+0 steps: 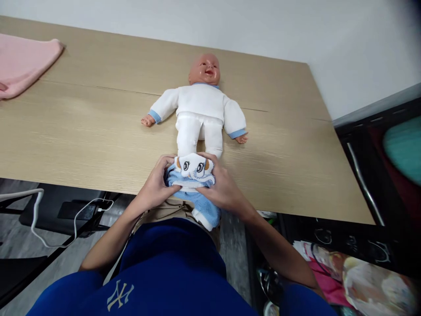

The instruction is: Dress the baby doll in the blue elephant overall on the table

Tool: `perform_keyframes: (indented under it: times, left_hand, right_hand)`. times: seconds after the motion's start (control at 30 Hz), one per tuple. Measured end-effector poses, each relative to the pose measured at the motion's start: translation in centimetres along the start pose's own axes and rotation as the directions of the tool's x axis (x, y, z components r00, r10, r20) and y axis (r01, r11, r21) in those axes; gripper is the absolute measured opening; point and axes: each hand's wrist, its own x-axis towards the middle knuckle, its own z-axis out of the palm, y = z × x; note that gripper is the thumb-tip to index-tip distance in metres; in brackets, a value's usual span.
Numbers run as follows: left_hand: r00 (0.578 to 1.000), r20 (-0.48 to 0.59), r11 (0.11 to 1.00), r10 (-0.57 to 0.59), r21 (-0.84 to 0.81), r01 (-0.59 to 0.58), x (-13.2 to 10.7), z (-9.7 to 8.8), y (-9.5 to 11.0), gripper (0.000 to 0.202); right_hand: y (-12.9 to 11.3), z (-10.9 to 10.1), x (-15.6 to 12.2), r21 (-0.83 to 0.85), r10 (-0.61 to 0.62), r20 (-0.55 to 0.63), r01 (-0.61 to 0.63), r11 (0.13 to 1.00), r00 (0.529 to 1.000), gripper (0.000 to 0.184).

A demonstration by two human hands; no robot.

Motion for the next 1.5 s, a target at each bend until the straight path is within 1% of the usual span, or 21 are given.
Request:
perform_keyframes:
  times: [0.07, 0.13, 0.27, 0.33, 0.43, 0.53, 0.6, 0.67, 0.7, 0.77, 0.9, 0.97, 1.03, 1.13, 1.2, 1.3, 1.37, 1.43, 1.5]
  left_hand:
    - [0.999, 0.032, 0.999, 0.021, -0.029, -0.02, -0.1, -0.2, -0.4, 0.051]
    - [0.998, 0.056, 0.998, 0.043, -0.054, -0.04, -0.1, -0.3, -0.5, 0.054]
    - [0.993, 0.109, 0.993, 0.055, -0.114, -0.043, -0.1, -0.6, -0.1, 0.057]
    - [0.993, 0.11, 0.992, 0.052, -0.12, -0.039, -0.1, -0.6, 0.1, 0.057]
    - [0.997, 0.065, 0.997, 0.033, -0.077, -0.028, -0.1, -0.5, 0.0, 0.053]
    - [0.999, -0.038, 0.999, 0.002, -0.049, -0.004, 0.0, -0.1, -0.6, 0.052]
    - [0.992, -0.125, 1.0, 0.02, -0.018, -0.023, 0.1, 0.3, -1.1, 0.052]
    - [0.984, -0.169, 0.998, 0.063, 0.022, -0.06, 0.1, 0.7, -1.7, 0.052]
    - [0.983, -0.165, 0.997, 0.079, 0.034, -0.075, 0.1, 0.8, -2.0, 0.052]
    - [0.988, -0.122, 0.995, 0.096, 0.035, -0.093, -0.2, 0.8, -2.4, 0.058]
    - [0.993, -0.018, 0.993, 0.119, 0.026, -0.118, -0.9, 0.1, -2.6, 0.079]
    - [0.993, -0.011, 0.993, 0.121, 0.008, -0.121, -1.1, 0.0, -2.5, 0.083]
    - [0.992, -0.046, 0.993, 0.119, -0.006, -0.119, -1.0, 0.0, -2.4, 0.079]
    - [0.986, -0.107, 0.991, 0.13, 0.03, -0.127, -0.3, -0.1, -2.1, 0.066]
    - [0.984, -0.107, 0.986, 0.145, 0.097, -0.135, 0.3, -0.5, -2.0, 0.052]
    - [0.987, -0.042, 0.969, 0.153, 0.201, -0.141, 1.5, -1.6, -1.8, 0.036]
    - [0.987, 0.009, 0.961, 0.16, 0.227, -0.158, 2.6, -2.5, -1.7, 0.034]
    - [0.984, 0.058, 0.957, 0.168, 0.231, -0.177, 3.7, -3.6, -1.4, 0.033]
    - [0.98, 0.118, 0.953, 0.162, 0.239, -0.186, 4.7, -4.6, -1.0, 0.033]
  right_hand:
    - [-0.2, 0.0, -0.1, 0.02, 0.002, -0.009, -0.002, 1.0, 1.0, 0.083]
    - [-0.6, 0.0, -0.3, 0.033, -0.003, -0.013, 0.003, 0.999, 1.0, 0.079]
    - [-1.3, 0.1, -0.5, -0.006, 0.009, -0.038, -0.01, 1.0, 0.999, 0.07]
    - [-1.6, 0.0, -0.6, -0.017, 0.013, -0.038, -0.014, 1.0, 0.999, 0.069]
    - [-1.5, -0.1, -0.6, 0.026, 0.028, 0.008, -0.029, 0.999, 1.0, 0.071]
    - [-1.0, -0.2, -0.5, 0.049, 0.024, 0.068, -0.028, 0.998, 0.997, 0.076]
    - [-0.5, -0.1, -0.4, 0.048, 0.001, 0.082, -0.005, 0.999, 0.997, 0.077]
    - [-0.2, -0.1, -0.2, 0.056, -0.019, 0.076, 0.014, 0.998, 0.997, 0.078]
    - [-0.1, -0.1, -0.1, 0.061, -0.023, 0.073, 0.019, 0.998, 0.997, 0.08]
    - [0.0, -0.3, 0.0, 0.057, -0.023, 0.079, 0.019, 0.998, 0.997, 0.084]
    - [-0.3, -0.6, -0.2, 0.011, -0.022, 0.115, 0.021, 1.0, 0.993, 0.097]
    - [-0.4, -0.7, -0.3, 0.001, -0.052, 0.117, 0.052, 0.999, 0.992, 0.101]
    - [-0.5, -0.6, -0.2, -0.005, -0.086, 0.104, 0.087, 0.996, 0.991, 0.095]
    - [-0.5, -0.6, 0.4, -0.021, -0.102, 0.061, 0.104, 0.994, 0.993, 0.07]
    - [-0.2, -0.8, 1.2, -0.055, -0.133, 0.021, 0.134, 0.99, 0.991, 0.055]
    - [0.7, -1.4, 2.8, -0.144, -0.225, -0.021, 0.22, 0.965, 0.974, 0.031]
    - [1.2, -1.9, 3.9, -0.183, -0.264, -0.016, 0.256, 0.949, 0.964, 0.019]
    - [1.7, -2.2, 5.0, -0.183, -0.268, 0.009, 0.265, 0.947, 0.963, 0.017]
    - [1.9, -2.4, 5.8, -0.155, -0.266, 0.056, 0.272, 0.95, 0.962, 0.024]
